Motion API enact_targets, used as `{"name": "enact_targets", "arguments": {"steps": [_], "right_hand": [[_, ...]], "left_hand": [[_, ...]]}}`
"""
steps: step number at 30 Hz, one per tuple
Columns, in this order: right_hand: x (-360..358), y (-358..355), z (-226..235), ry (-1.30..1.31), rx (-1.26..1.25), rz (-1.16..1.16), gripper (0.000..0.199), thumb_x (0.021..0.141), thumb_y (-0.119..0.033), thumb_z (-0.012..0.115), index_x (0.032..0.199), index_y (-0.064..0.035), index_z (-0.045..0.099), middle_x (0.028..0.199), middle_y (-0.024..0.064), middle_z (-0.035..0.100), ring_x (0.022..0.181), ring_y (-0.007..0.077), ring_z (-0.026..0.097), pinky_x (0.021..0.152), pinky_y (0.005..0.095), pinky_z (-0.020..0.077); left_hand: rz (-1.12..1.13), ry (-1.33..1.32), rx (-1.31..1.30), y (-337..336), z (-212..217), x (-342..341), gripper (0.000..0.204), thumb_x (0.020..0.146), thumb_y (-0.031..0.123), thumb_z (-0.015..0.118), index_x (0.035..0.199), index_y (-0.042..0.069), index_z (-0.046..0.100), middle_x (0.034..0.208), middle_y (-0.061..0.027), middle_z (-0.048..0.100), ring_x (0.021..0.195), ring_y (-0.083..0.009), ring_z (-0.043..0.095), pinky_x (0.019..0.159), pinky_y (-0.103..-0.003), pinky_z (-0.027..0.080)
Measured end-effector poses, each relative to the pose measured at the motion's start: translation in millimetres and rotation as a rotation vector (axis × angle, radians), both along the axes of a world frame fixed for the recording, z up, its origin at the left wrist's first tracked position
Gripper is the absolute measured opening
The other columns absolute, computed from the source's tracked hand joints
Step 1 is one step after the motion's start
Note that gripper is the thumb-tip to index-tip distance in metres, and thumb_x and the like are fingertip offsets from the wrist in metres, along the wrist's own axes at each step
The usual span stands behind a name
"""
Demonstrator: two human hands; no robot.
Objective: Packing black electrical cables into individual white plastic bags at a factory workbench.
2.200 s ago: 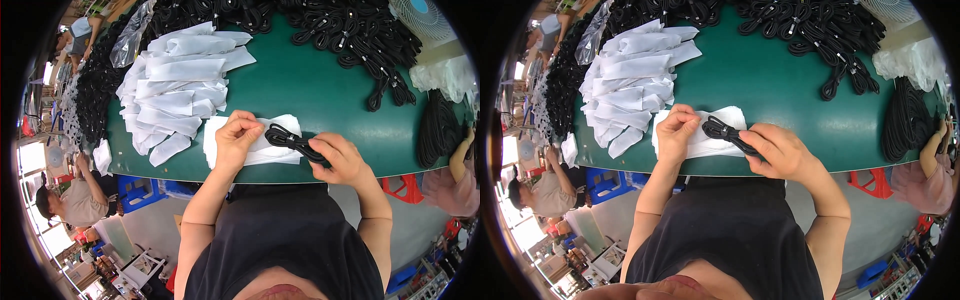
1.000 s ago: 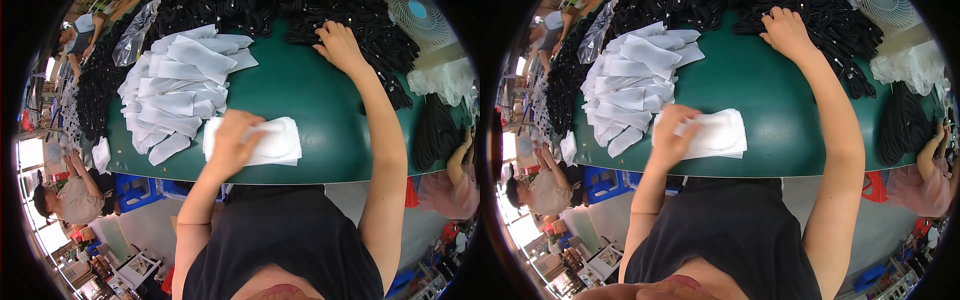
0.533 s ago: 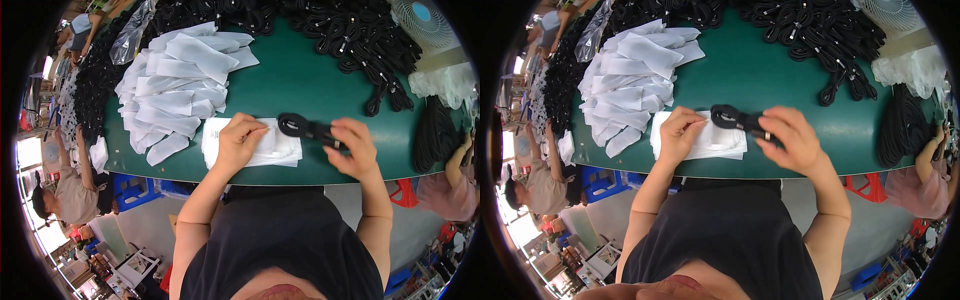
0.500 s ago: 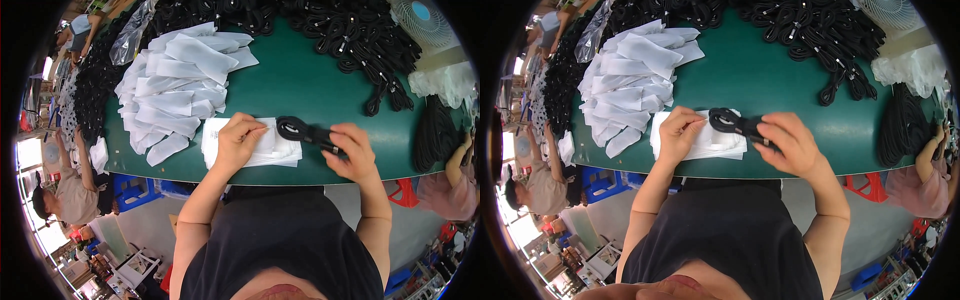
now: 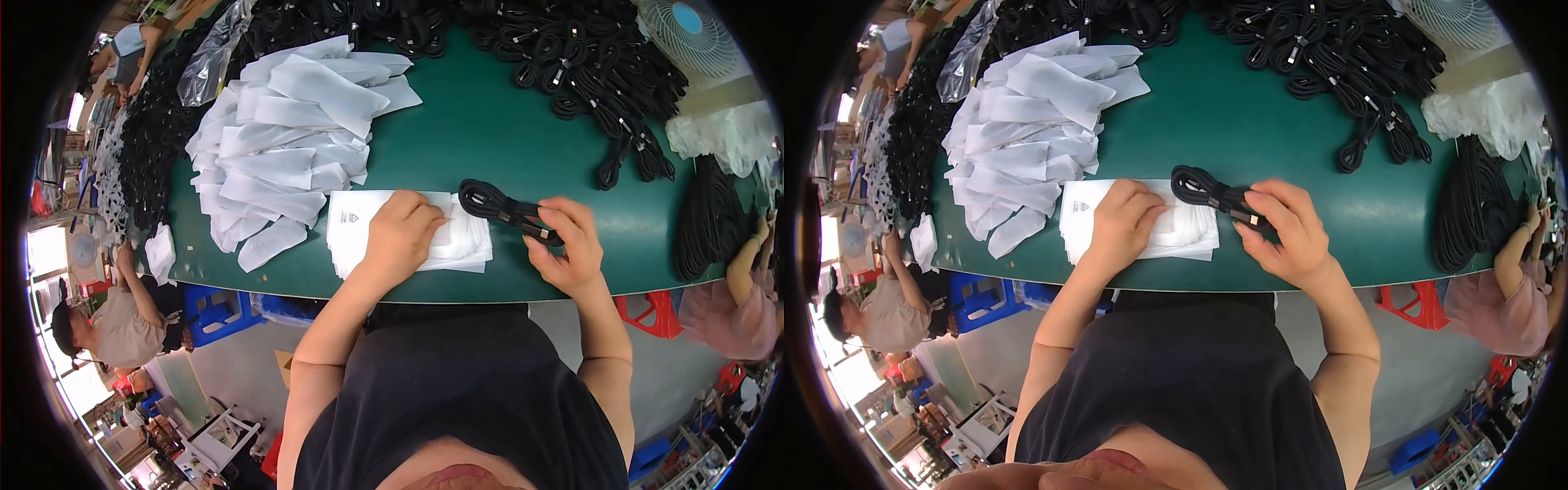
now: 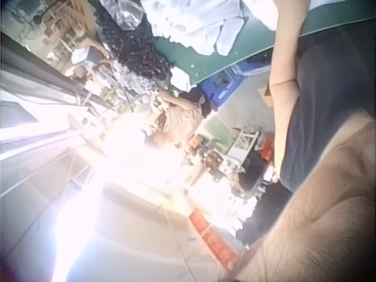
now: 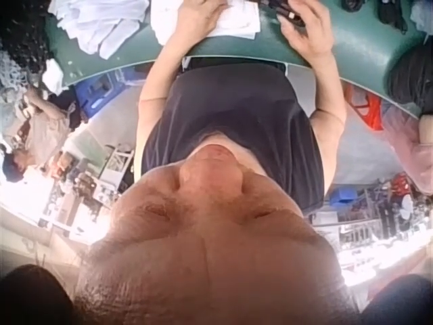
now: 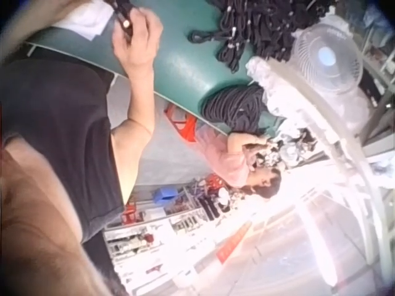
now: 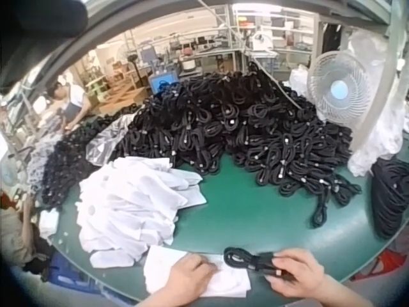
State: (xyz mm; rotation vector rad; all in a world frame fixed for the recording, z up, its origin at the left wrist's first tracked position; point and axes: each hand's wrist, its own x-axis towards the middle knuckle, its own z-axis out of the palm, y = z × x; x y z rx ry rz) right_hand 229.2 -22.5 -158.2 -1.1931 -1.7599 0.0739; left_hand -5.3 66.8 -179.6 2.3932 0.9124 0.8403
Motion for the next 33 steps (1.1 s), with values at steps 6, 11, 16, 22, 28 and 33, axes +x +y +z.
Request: {"name": "enact_targets", "arguments": {"steps": [6,11,16,22,28,33], "right_hand": [[-3.8,-8.8,-1.5,0.017,0.026,0.064,0.044,0.067,-0.003,0.077,0.107,0.0013,0.058,0.105,0.018,0.058,0.083,0.0289,0.061,0.068,0.0354,0.0537],[-11.3,-5.8,-1.9,-0.01,0.068,0.19,0.053,0.063,-0.001,0.079,0.11,0.0005,0.055,0.104,0.0172,0.056,0.076,0.03,0.061,0.065,0.0377,0.053],[-13.4,-1.9,0.7,-0.05,0.099,0.206,0.046,0.065,-0.001,0.078,0.106,0.0015,0.057,0.102,0.0167,0.056,0.072,0.0282,0.06,0.062,0.0374,0.0513],[-22.4,3.7,20.3,-0.238,0.213,0.282,0.032,0.074,-0.008,0.072,0.104,-0.0002,0.061,0.094,0.0133,0.061,0.067,0.0215,0.058,0.058,0.0308,0.0464],[-33.3,18.6,49.6,-0.376,0.252,0.201,0.041,0.08,-0.029,0.069,0.11,-0.0026,0.061,0.098,0.0107,0.06,0.067,0.0176,0.057,0.06,0.0279,0.0432],[-20.8,38.3,49.1,-0.156,0.191,0.086,0.052,0.079,-0.047,0.064,0.112,-0.0066,0.061,0.102,0.01,0.061,0.074,0.022,0.059,0.065,0.0337,0.0468]], "left_hand": [[0.112,-0.328,-0.503,-2.0,6.4,-10.3,0.007,0.076,0.003,0.072,0.082,0.0,0.069,0.083,-0.005,0.06,0.068,-0.0119,0.053,0.058,-0.023,0.042],[0.104,-0.491,-0.616,-2.2,1.4,-11.6,0.007,0.077,0.002,0.072,0.082,0.0,0.069,0.084,-0.0021,0.06,0.069,-0.0079,0.05,0.058,-0.019,0.038],[0.089,-0.606,-0.681,-5.3,0.4,-11.7,0.006,0.077,0.001,0.072,0.082,0.001,0.069,0.085,-0.0014,0.059,0.07,-0.0058,0.049,0.057,-0.018,0.036],[0.038,-0.619,-0.686,-15.2,10.7,-4.2,0.006,0.078,0.003,0.072,0.083,0.001,0.069,0.089,-0.0028,0.058,0.072,-0.0074,0.05,0.059,-0.019,0.038],[-0.177,-0.614,-0.52,-19.8,53.4,12.3,0.008,0.084,0.007,0.067,0.088,0.003,0.062,0.096,-0.0073,0.057,0.076,-0.011,0.051,0.062,-0.023,0.041],[-0.249,-0.774,-0.52,-2.7,72.2,18.7,0.013,0.092,0.014,0.059,0.091,0.003,0.052,0.102,-0.0087,0.055,0.071,-0.0085,0.047,0.062,-0.021,0.04]]}}
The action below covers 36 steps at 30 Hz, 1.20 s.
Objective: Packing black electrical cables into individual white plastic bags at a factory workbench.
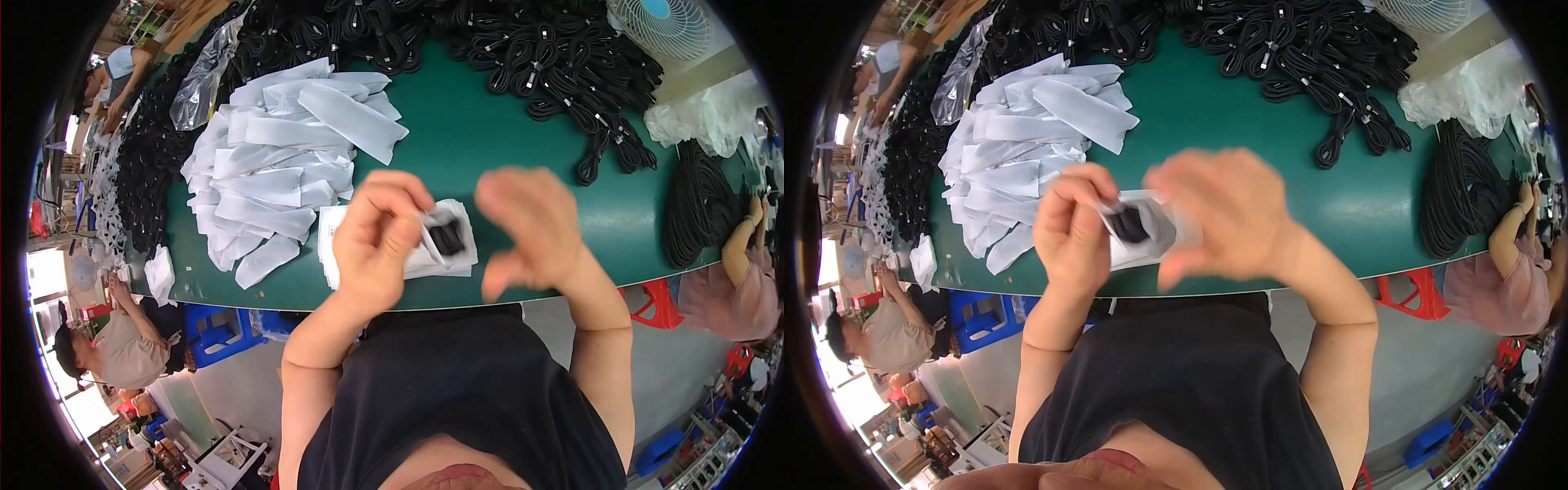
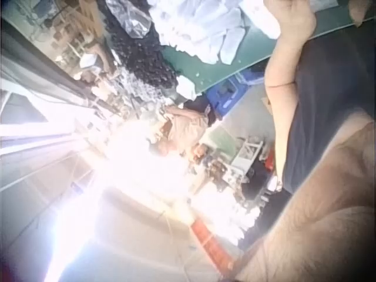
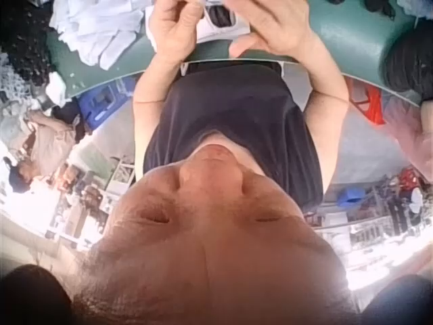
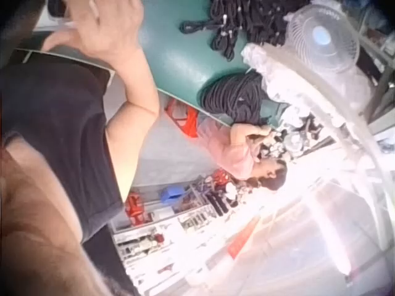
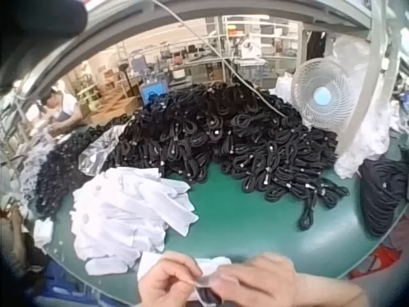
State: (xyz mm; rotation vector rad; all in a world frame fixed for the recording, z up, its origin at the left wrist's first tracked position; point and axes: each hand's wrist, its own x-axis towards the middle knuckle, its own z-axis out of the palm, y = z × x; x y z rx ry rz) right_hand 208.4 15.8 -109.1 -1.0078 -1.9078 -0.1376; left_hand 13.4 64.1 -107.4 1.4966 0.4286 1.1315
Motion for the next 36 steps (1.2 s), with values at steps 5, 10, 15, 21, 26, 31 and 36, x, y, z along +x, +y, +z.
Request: {"name": "enact_targets", "arguments": {"steps": [5,10,15,21,26,31,36], "right_hand": [[61.0,78.9,-48.0,-0.335,-0.176,-0.474,0.029,0.073,-0.004,0.063,0.103,-0.0041,0.062,0.105,0.0091,0.058,0.093,0.026,0.056,0.079,0.0362,0.0457],[112.8,137.5,-72.6,-0.654,-0.188,-0.562,0.037,0.069,0.001,0.06,0.105,-0.004,0.062,0.108,0.0076,0.057,0.1,0.0252,0.054,0.083,0.0366,0.045],[114.5,160.1,-58.9,-0.729,-0.461,-0.591,0.037,0.074,0.001,0.058,0.11,-0.0054,0.062,0.108,0.0107,0.055,0.1,0.0271,0.054,0.087,0.0391,0.0454],[96.4,154.5,-55.0,-0.778,-0.444,-0.496,0.034,0.072,-0.014,0.071,0.105,-0.0153,0.063,0.106,0.0087,0.054,0.105,0.0253,0.05,0.093,0.0421,0.0379],[63.3,112.2,-59.4,-0.621,-0.119,-0.318,0.035,0.068,-0.027,0.076,0.094,-0.0088,0.061,0.11,0.0101,0.056,0.106,0.0268,0.052,0.099,0.0495,0.0337],[28.5,41.9,-38.1,-0.192,-0.419,-0.034,0.038,0.072,-0.028,0.074,0.101,-0.0108,0.058,0.085,0.006,0.055,0.07,0.0255,0.056,0.065,0.037,0.0459],[15.5,-4.3,-23.3,-0.164,-0.446,0.005,0.04,0.067,-0.028,0.077,0.101,-0.0118,0.064,0.077,0.0038,0.048,0.059,0.0176,0.051,0.047,0.0303,0.042]], "left_hand": [[0.183,-0.043,-0.203,34.8,-1.4,-5.5,0.012,0.094,0.015,0.055,0.092,0.003,0.053,0.102,-0.0078,0.057,0.07,-0.0063,0.047,0.061,-0.019,0.041],[0.555,-0.214,-0.217,76.9,-23.7,-29.1,0.014,0.093,0.013,0.056,0.1,0.001,0.051,0.097,-0.0089,0.059,0.073,-0.0084,0.05,0.067,-0.021,0.042],[0.938,-0.025,-0.045,59.0,-19.9,-36.8,0.019,0.091,0.005,0.054,0.109,0.0,0.05,0.092,-0.0082,0.059,0.077,-0.0116,0.053,0.074,-0.023,0.043],[0.248,0.72,0.503,1.7,-54.6,-23.9,0.02,0.071,0.003,0.071,0.087,0.003,0.06,0.088,-0.0113,0.056,0.079,-0.0292,0.055,0.068,-0.035,0.046],[0.287,0.808,0.511,-4.1,-77.4,-26.6,0.013,0.07,0.001,0.07,0.08,0.002,0.063,0.083,-0.0099,0.057,0.078,-0.0293,0.056,0.066,-0.036,0.047],[0.293,0.608,0.087,-9.0,-67.6,-32.5,0.008,0.075,0.001,0.071,0.083,0.001,0.068,0.082,-0.0077,0.059,0.069,-0.0172,0.057,0.058,-0.027,0.046],[0.266,0.522,-0.078,-7.5,-67.6,-35.7,0.008,0.077,0.002,0.071,0.085,0.001,0.069,0.083,-0.0041,0.06,0.068,-0.0112,0.054,0.058,-0.023,0.043]]}}
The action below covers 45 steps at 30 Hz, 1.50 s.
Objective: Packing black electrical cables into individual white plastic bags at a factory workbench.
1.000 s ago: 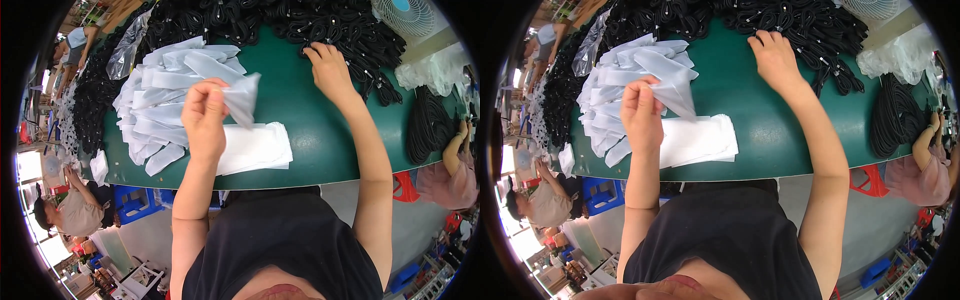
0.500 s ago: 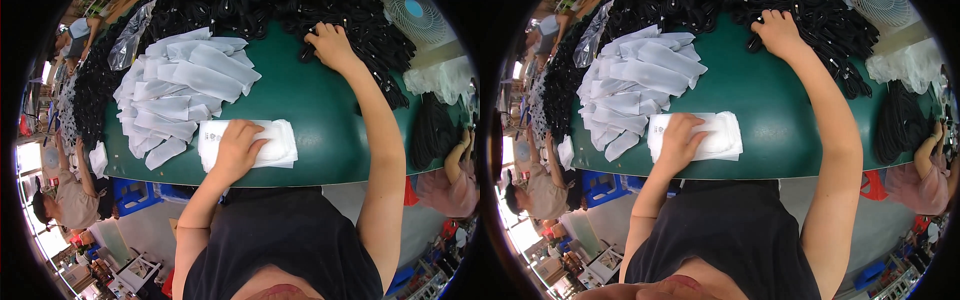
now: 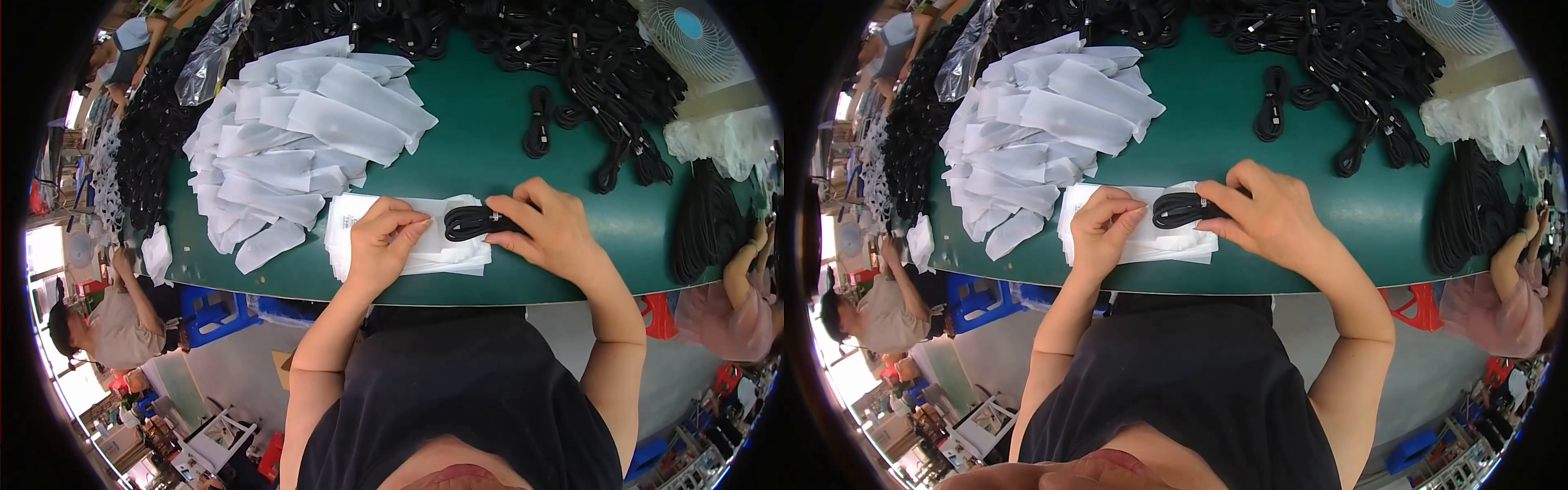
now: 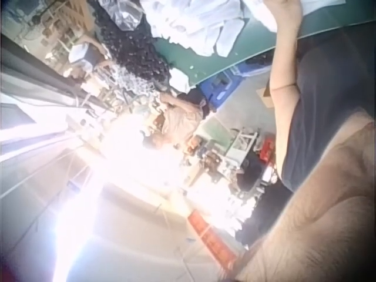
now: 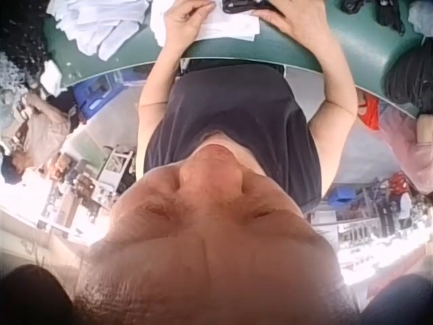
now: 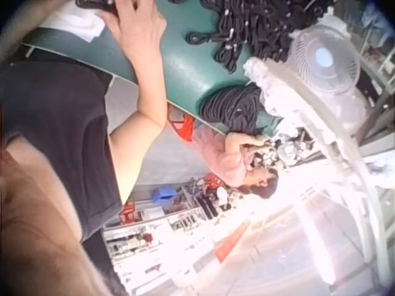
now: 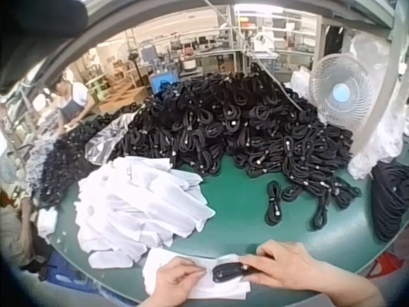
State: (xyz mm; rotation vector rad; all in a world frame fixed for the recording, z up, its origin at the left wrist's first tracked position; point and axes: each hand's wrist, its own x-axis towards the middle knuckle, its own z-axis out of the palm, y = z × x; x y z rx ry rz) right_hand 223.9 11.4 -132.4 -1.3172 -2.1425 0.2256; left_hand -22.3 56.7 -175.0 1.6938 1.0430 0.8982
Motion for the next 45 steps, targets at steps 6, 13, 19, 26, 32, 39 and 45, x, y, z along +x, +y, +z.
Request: {"name": "enact_targets", "arguments": {"steps": [6,13,19,26,32,39,45], "right_hand": [[-5.3,-9.6,7.8,-0.075,0.093,0.017,0.043,0.065,-0.024,0.079,0.101,-0.0064,0.064,0.078,0.0033,0.048,0.058,0.0152,0.051,0.045,0.0277,0.0413],[-31.6,-8.7,42.8,-0.071,0.059,0.061,0.045,0.067,-0.026,0.079,0.102,-0.0041,0.061,0.083,0.005,0.048,0.06,0.015,0.054,0.046,0.0261,0.0437],[-34.8,5.9,53.2,0.187,0.287,0.001,0.054,0.068,-0.041,0.078,0.103,-0.0031,0.06,0.085,0.0069,0.053,0.055,0.0146,0.054,0.044,0.025,0.0438],[19.3,50.7,-27.6,-0.401,0.134,-0.689,0.056,0.073,-0.049,0.071,0.098,-0.0005,0.061,0.077,0.0104,0.058,0.053,0.0192,0.059,0.042,0.0273,0.0469],[37.5,44.9,-59.8,-0.541,0.076,-0.676,0.047,0.073,-0.033,0.072,0.103,0.001,0.06,0.079,0.0107,0.057,0.061,0.023,0.062,0.047,0.0308,0.0513],[26.7,30.6,-33.2,-0.13,-0.045,-0.523,0.036,0.076,-0.011,0.066,0.109,0.0008,0.06,0.091,0.0148,0.053,0.066,0.0232,0.061,0.054,0.0332,0.0521],[13.0,-1.7,4.4,0.291,-0.073,-0.244,0.037,0.071,-0.002,0.067,0.108,-0.0043,0.062,0.098,0.0106,0.05,0.067,0.0191,0.054,0.062,0.0285,0.0488]], "left_hand": [[0.011,-0.138,-0.048,-3.6,-2.8,5.4,0.008,0.078,0.001,0.071,0.085,0.001,0.069,0.085,-0.0035,0.059,0.07,-0.0103,0.053,0.059,-0.022,0.042],[-0.063,-0.32,0.045,-13.1,15.2,25.2,0.008,0.08,0.001,0.069,0.088,0.001,0.067,0.089,-0.0067,0.058,0.071,-0.0111,0.052,0.061,-0.023,0.043],[-0.222,-0.481,0.051,-10.4,47.5,38.8,0.008,0.089,0.006,0.06,0.093,0.0,0.056,0.099,-0.0101,0.054,0.068,-0.0095,0.048,0.06,-0.022,0.042],[0.207,-0.94,-0.041,56.5,54.9,36.0,0.012,0.096,0.009,0.049,0.105,0.002,0.05,0.102,-0.0106,0.056,0.075,-0.0108,0.053,0.071,-0.023,0.044],[0.491,-0.482,0.115,54.9,35.5,6.7,0.02,0.087,0.006,0.063,0.104,0.003,0.055,0.101,-0.0064,0.058,0.088,-0.0125,0.056,0.076,-0.027,0.046],[-0.357,0.397,0.519,9.8,0.9,14.1,0.017,0.073,0.005,0.071,0.087,0.006,0.063,0.086,-0.0094,0.057,0.079,-0.0273,0.054,0.071,-0.034,0.045],[-0.094,0.035,0.064,8.1,1.6,8.5,0.009,0.075,0.0,0.071,0.083,0.001,0.068,0.089,-0.0047,0.059,0.074,-0.0118,0.052,0.062,-0.024,0.041]]}}
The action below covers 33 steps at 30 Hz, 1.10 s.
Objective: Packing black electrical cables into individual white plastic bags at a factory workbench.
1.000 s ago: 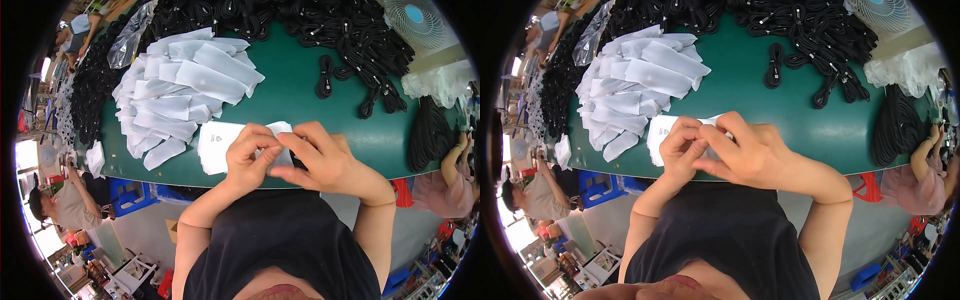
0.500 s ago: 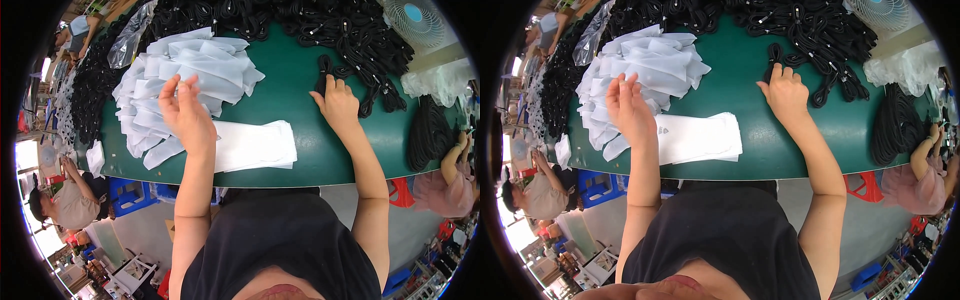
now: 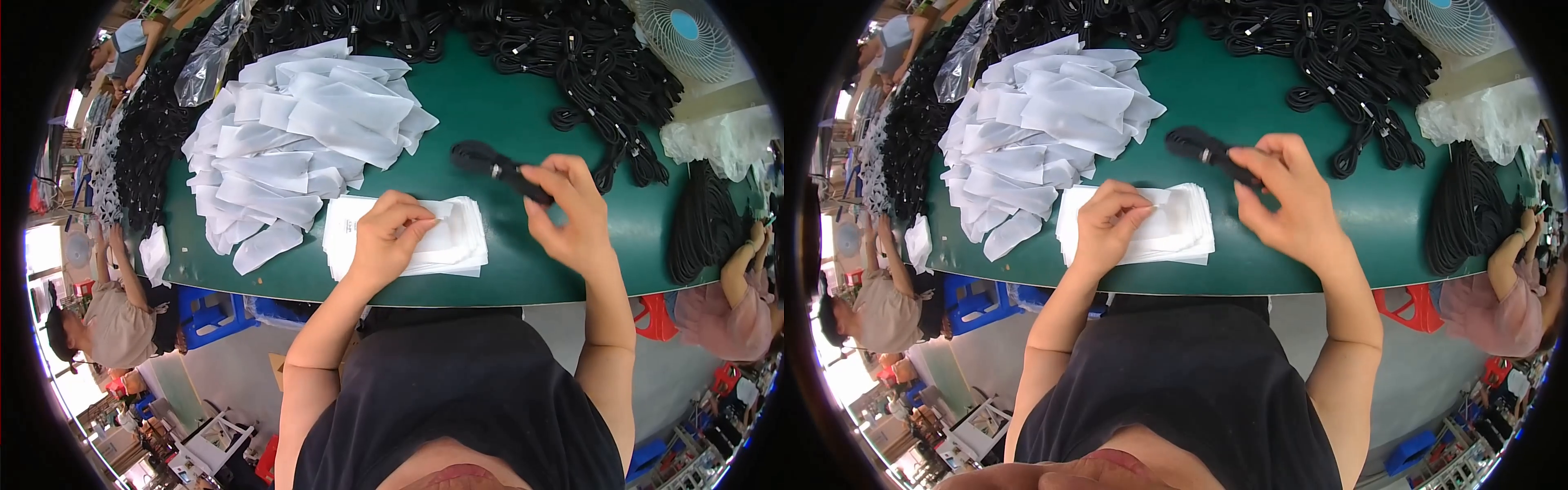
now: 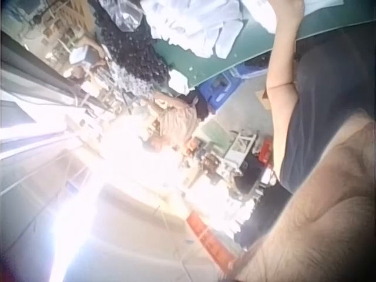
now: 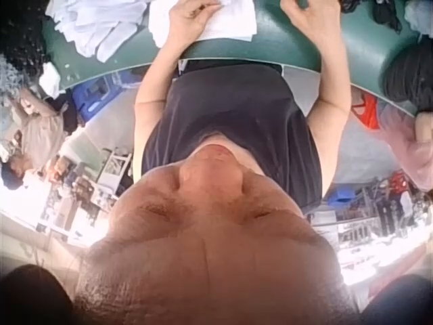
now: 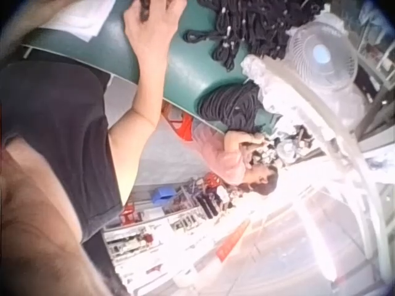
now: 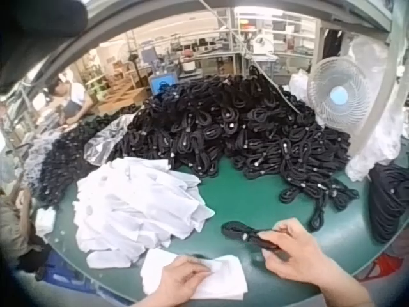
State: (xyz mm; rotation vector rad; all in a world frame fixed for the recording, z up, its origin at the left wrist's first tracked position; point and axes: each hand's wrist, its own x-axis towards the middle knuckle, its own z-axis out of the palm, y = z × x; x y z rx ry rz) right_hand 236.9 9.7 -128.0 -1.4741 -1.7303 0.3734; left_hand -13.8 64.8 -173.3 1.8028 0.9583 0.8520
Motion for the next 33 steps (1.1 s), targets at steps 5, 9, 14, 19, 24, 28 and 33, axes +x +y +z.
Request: {"name": "enact_targets", "arguments": {"steps": [5,9,14,19,24,28,33], "right_hand": [[-4.3,-24.0,6.1,-0.151,0.316,0.201,0.044,0.063,0.002,0.069,0.106,-0.004,0.063,0.098,0.0158,0.053,0.069,0.0244,0.056,0.058,0.0314,0.0492],[-4.6,-27.3,-2.2,-0.221,0.431,0.218,0.047,0.061,0.002,0.068,0.107,-0.0052,0.063,0.097,0.0176,0.053,0.065,0.0264,0.055,0.052,0.0324,0.0476],[0.5,-26.9,-8.0,-0.217,0.397,0.173,0.046,0.062,0.002,0.067,0.108,-0.0039,0.063,0.1,0.0184,0.052,0.065,0.0262,0.055,0.053,0.0316,0.0477],[-2.2,-27.8,-10.3,-0.187,0.403,0.155,0.045,0.063,0.002,0.067,0.107,-0.0025,0.063,0.099,0.0183,0.052,0.065,0.0252,0.055,0.053,0.0318,0.0482],[-3.3,-33.8,-10.8,-0.167,0.362,0.182,0.041,0.063,0.002,0.066,0.104,-0.0018,0.064,0.099,0.0185,0.053,0.069,0.0251,0.056,0.055,0.0313,0.0492],[-3.9,-36.0,-12.6,-0.176,0.42,0.226,0.045,0.061,0.001,0.067,0.106,-0.0028,0.064,0.094,0.0174,0.054,0.062,0.0249,0.055,0.051,0.0313,0.0471],[-6.0,-34.5,-11.3,-0.254,0.431,0.336,0.045,0.059,0.002,0.067,0.103,-0.001,0.063,0.094,0.0164,0.053,0.061,0.0242,0.054,0.05,0.0307,0.0463]], "left_hand": [[0.035,-0.158,-0.16,2.7,-4.2,-2.2,0.008,0.077,0.002,0.071,0.084,0.002,0.069,0.088,-0.0043,0.06,0.075,-0.0128,0.056,0.063,-0.024,0.044],[0.037,-0.064,-0.139,0.8,1.3,1.0,0.007,0.077,0.002,0.07,0.083,0.0,0.067,0.088,-0.0072,0.059,0.075,-0.0167,0.057,0.064,-0.027,0.045],[-0.112,0.245,0.361,-2.9,1.7,9.1,0.01,0.074,0.003,0.07,0.083,0.002,0.065,0.088,-0.0113,0.057,0.076,-0.0261,0.057,0.066,-0.034,0.047],[-0.138,0.384,0.504,-3.6,-1.7,10.9,0.014,0.072,0.002,0.071,0.084,0.004,0.064,0.087,-0.0103,0.055,0.076,-0.0288,0.057,0.065,-0.035,0.048],[-0.047,0.153,0.296,-3.4,-7.1,5.3,0.01,0.075,-0.001,0.068,0.084,0.002,0.065,0.086,-0.0093,0.057,0.07,-0.0212,0.055,0.058,-0.029,0.044],[-0.012,0.017,-0.009,-3.2,-0.5,2.1,0.006,0.079,-0.002,0.067,0.085,-0.001,0.066,0.088,-0.0053,0.059,0.072,-0.0115,0.053,0.059,-0.022,0.041],[0.047,-0.192,-0.18,-0.5,-7.1,-2.2,0.006,0.079,0.0,0.069,0.085,0.001,0.068,0.086,-0.0023,0.059,0.068,-0.0082,0.049,0.058,-0.02,0.038]]}}
